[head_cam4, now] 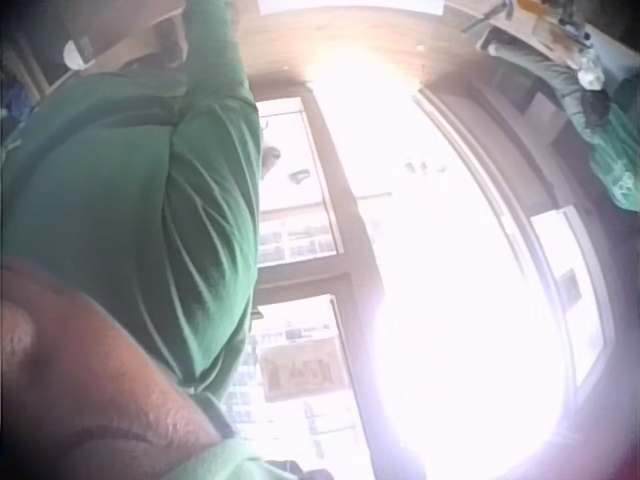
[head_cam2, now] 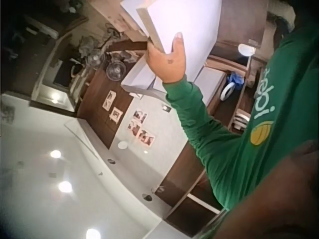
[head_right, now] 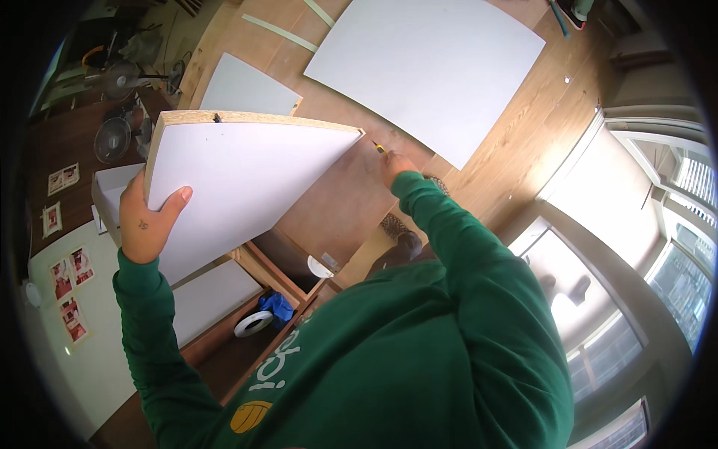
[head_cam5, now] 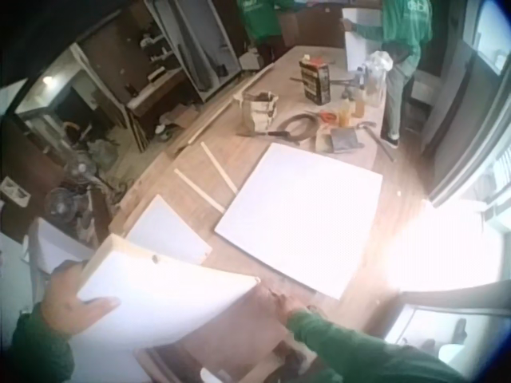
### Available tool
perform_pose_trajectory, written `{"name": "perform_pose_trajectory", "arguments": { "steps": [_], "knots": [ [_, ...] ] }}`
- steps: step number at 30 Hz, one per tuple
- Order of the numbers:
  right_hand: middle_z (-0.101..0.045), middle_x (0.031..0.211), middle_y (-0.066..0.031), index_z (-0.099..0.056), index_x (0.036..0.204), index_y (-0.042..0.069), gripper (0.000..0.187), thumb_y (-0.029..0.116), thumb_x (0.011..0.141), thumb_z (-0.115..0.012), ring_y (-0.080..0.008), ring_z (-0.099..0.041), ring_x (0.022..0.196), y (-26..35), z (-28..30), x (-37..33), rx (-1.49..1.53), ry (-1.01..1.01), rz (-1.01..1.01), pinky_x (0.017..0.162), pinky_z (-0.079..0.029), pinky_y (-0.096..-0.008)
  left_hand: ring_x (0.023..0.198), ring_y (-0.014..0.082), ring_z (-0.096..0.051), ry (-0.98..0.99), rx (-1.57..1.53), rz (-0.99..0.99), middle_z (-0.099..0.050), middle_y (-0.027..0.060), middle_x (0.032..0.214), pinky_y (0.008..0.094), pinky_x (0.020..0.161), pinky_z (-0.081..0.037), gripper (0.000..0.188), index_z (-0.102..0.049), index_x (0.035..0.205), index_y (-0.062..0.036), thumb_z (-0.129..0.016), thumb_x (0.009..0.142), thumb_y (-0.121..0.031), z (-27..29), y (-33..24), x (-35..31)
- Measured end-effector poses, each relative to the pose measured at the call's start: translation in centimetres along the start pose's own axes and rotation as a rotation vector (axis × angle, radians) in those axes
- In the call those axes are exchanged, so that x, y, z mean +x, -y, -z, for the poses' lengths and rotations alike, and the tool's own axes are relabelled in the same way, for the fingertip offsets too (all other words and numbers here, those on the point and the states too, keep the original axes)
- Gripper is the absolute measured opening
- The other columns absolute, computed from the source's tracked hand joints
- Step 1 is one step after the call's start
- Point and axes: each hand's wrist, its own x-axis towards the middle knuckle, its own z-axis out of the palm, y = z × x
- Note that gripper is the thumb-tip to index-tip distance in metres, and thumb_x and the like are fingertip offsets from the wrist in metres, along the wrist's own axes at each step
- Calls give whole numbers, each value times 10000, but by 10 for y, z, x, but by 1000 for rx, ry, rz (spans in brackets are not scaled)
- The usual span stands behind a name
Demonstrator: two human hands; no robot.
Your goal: The person uses a hammer to drive a nail into a white panel, picks up another panel to move it, and then uses a utility knife to score or cut along the edge of a panel on a work table.
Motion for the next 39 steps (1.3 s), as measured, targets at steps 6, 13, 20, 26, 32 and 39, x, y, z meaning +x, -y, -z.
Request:
{"name": "perform_pose_trajectory", "arguments": {
  "steps": [6,13,20,26,32,39],
  "knots": [
    [-655,1085,-270,-631,1090,-36,443,320,999,-383,-417,-628,1020,5,-16,37,-71,86,26,904,-491,-485,851,338,-631,7,35,-10,-660,183,922,407,793,-494,414,-643,1081,-6,-775,764,-236,2,-1,2],
    [-673,1057,-257,-643,1102,-47,415,260,974,-395,-388,-649,1015,9,-20,40,-433,248,234,890,-519,-438,859,334,-634,-10,76,27,-662,185,936,403,811,-495,429,-643,1112,-11,-770,769,-234,-1,5,-7],
    [-670,1054,-269,-610,1122,-57,403,242,974,-385,-405,-652,1006,-43,-28,46,-381,117,238,888,-521,-452,897,342,-626,58,-131,36,-673,187,976,413,826,-493,464,-636,1145,-18,-777,755,-225,5,-12,4],
    [-658,1081,-283,-607,1117,-63,408,244,981,-375,-398,-648,1034,-6,-15,4,-143,37,40,907,-515,-456,926,355,-602,-26,11,-11,-671,186,992,425,851,-481,487,-630,1171,-21,-776,751,-218,3,-4,-12],
    [-641,1132,-284,-615,1129,-64,421,259,984,-386,-382,-639,1068,18,-3,30,-187,104,90,917,-515,-449,938,354,-595,-20,9,-40,-669,186,1006,424,849,-480,486,-629,1169,-21,-778,749,-215,4,-15,-5],
    [-642,1140,-275,-611,1139,-62,436,263,992,-360,-414,-631,1067,-11,-24,-9,-323,184,42,918,-511,-467,860,360,-640,-18,-90,-64,-693,175,926,424,804,-493,396,-651,1087,-16,-768,750,-188,4,-17,-4]
  ]
}}
